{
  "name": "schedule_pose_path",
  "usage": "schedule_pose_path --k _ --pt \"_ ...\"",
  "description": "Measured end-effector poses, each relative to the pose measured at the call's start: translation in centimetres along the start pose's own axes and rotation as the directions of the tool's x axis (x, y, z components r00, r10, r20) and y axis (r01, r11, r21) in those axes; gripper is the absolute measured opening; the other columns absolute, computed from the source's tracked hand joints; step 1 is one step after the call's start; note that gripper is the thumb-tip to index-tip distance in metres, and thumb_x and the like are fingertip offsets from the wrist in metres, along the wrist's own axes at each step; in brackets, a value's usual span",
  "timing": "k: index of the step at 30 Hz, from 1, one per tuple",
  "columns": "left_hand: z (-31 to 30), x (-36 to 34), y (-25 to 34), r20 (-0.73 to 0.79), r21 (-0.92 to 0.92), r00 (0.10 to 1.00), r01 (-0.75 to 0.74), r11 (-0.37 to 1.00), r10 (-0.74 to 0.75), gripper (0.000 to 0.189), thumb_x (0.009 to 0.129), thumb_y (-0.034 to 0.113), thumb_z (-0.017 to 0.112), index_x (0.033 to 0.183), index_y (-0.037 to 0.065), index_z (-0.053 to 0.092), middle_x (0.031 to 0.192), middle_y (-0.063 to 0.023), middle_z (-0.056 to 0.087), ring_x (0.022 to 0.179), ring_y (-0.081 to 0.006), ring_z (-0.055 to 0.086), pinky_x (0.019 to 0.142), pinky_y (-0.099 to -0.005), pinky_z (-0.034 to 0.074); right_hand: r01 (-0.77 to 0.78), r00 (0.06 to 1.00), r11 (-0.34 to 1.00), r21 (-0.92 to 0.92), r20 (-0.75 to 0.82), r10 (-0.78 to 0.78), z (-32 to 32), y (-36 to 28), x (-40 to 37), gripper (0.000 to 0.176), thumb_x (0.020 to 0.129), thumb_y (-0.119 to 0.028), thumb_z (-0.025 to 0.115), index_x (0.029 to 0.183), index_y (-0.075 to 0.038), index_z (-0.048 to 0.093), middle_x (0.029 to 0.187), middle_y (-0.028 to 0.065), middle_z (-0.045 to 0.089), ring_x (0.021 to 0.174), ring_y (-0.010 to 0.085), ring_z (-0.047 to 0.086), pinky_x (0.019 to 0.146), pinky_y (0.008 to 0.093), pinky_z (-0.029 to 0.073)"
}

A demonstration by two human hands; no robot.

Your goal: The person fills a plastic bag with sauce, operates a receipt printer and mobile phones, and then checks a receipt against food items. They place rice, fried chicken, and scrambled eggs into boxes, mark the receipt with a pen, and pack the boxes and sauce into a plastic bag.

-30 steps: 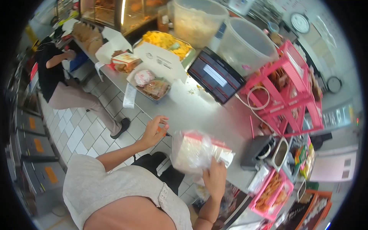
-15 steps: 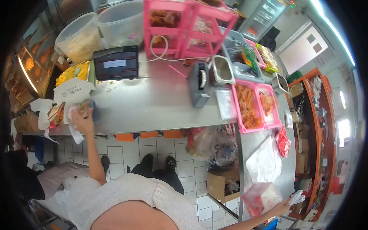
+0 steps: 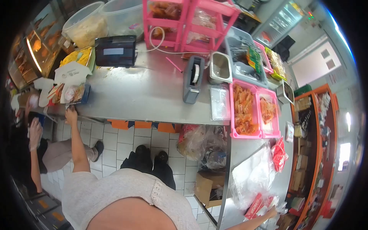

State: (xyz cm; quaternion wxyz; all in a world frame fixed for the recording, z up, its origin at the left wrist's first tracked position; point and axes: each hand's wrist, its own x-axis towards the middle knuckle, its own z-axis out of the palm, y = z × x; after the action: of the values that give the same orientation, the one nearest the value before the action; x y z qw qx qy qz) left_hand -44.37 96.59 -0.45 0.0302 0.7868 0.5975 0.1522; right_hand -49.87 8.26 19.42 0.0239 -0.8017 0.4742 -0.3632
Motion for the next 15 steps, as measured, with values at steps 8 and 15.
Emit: schedule_pose_path --k 8,15 --pt "-0.4 -2.1 -0.6 -0.303 -0.086 0.903 -0.344 0.935 0.305 0.014 0.074 0.017 0.053 0.084 0.015 0.062 0.084 -0.0038 0.061 0.088 -0.0216 0.056 0.087 -0.0568 0.027 0.353 0.826 0.751 0.558 0.191 -0.530 6.2 -19.1 -16.8 0.021 0.083 -0.017 0.053 0.090 0.002 0.060 0.084 0.0152 0.061 0.075 0.0258 0.059 0.066 0.0357 0.047" --pt "-2.4 -2.0 -0.6 0.036 -0.285 0.995 -0.076 0.955 0.090 0.039 0.072 0.025 0.064 0.108 0.013 0.054 0.109 -0.0051 0.049 0.109 -0.0196 0.044 0.092 -0.0575 0.024 -0.096 0.067 0.123 0.988 0.129 -0.989 1.0 -36.1 -44.2 0.022 0.077 -0.007 0.060 0.099 -0.005 0.058 0.101 0.0090 0.057 0.085 0.0201 0.057 0.072 0.0303 0.047"
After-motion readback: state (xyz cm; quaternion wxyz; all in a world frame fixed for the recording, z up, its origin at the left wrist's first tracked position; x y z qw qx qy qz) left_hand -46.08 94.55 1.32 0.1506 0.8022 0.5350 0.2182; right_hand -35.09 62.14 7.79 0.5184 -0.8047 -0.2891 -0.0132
